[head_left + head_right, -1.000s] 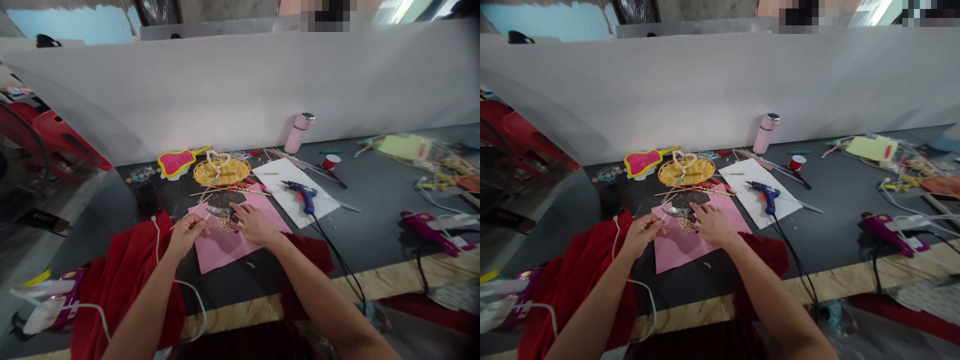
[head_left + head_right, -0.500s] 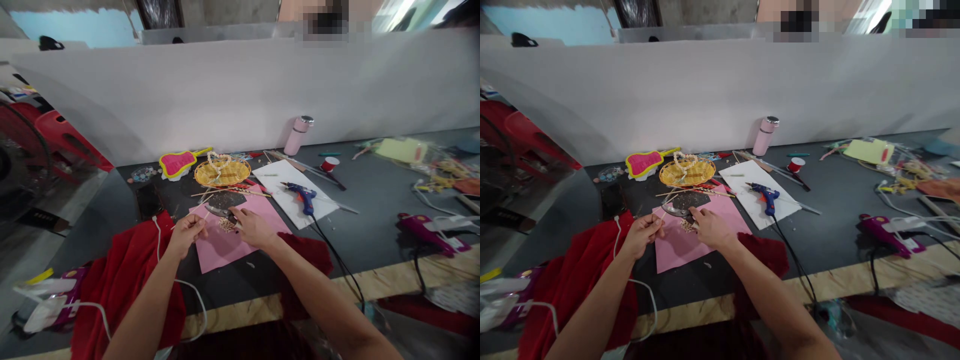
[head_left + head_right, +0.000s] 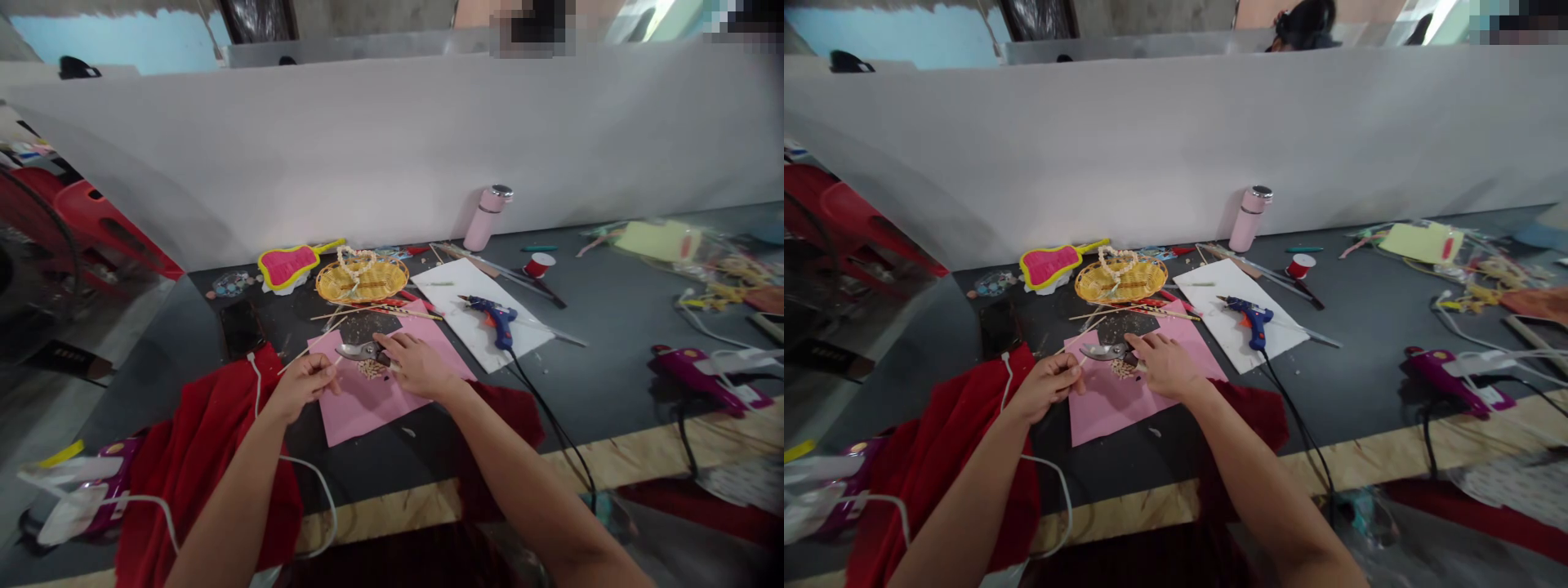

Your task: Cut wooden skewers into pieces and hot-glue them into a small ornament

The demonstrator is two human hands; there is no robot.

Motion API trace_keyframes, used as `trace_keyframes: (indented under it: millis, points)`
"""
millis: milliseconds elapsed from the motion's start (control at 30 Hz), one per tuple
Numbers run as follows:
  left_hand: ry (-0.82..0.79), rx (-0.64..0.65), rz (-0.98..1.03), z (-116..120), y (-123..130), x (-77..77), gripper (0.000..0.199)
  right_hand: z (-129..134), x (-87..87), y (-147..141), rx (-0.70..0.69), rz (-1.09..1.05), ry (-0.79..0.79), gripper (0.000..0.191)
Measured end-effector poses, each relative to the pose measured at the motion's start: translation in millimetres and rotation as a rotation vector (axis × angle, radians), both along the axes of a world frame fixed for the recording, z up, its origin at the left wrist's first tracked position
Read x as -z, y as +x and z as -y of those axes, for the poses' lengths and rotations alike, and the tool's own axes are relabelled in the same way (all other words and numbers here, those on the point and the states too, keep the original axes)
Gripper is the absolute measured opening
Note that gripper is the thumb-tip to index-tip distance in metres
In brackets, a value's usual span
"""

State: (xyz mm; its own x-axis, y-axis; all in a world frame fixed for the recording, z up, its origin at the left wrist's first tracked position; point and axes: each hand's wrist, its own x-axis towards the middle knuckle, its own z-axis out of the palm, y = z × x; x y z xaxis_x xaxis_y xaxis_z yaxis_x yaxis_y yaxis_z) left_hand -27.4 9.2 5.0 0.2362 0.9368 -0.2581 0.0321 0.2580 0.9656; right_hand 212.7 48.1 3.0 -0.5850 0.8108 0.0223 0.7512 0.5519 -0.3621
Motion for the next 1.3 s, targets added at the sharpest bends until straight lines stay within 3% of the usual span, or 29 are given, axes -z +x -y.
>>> trace_keyframes:
  millis: [200,467,600,767,867,1100,1300]
  points:
    - [-0.175,0.077,0.138,-0.1,-7.4,-3.6,0.028,2.2,1.3,-5.5,-0.018,0.009,-0.002,0.063]
    - [-0.169,0.017,0.163,-2.6,-9.2,-1.2,0.03,8.7,0.1,-12.1,0.027,0.044,0.016,0.055]
    - [-0.061,-0.084,0.068,-4.1,-2.7,1.2,0.03,8.6,2.3,-11.4,0.055,0.038,0.031,0.048]
    - [0.237,-0.28,-0.186,-5.6,4.7,7.6,0.022,5.7,5.0,-10.1,0.083,0.026,0.043,0.052]
    - [0.315,-0.29,-0.237,-3.8,5.8,10.2,0.02,4.0,4.8,-7.8,0.084,0.019,0.027,0.055]
    - [0.031,-0.091,0.045,-0.9,1.2,2.1,0.028,1.2,2.4,-3.7,-0.002,-0.021,0.017,0.061]
    - [-0.026,-0.112,0.096,-1.8,-0.3,0.6,0.031,5.7,2.6,-8.9,0.038,0.014,0.027,0.052]
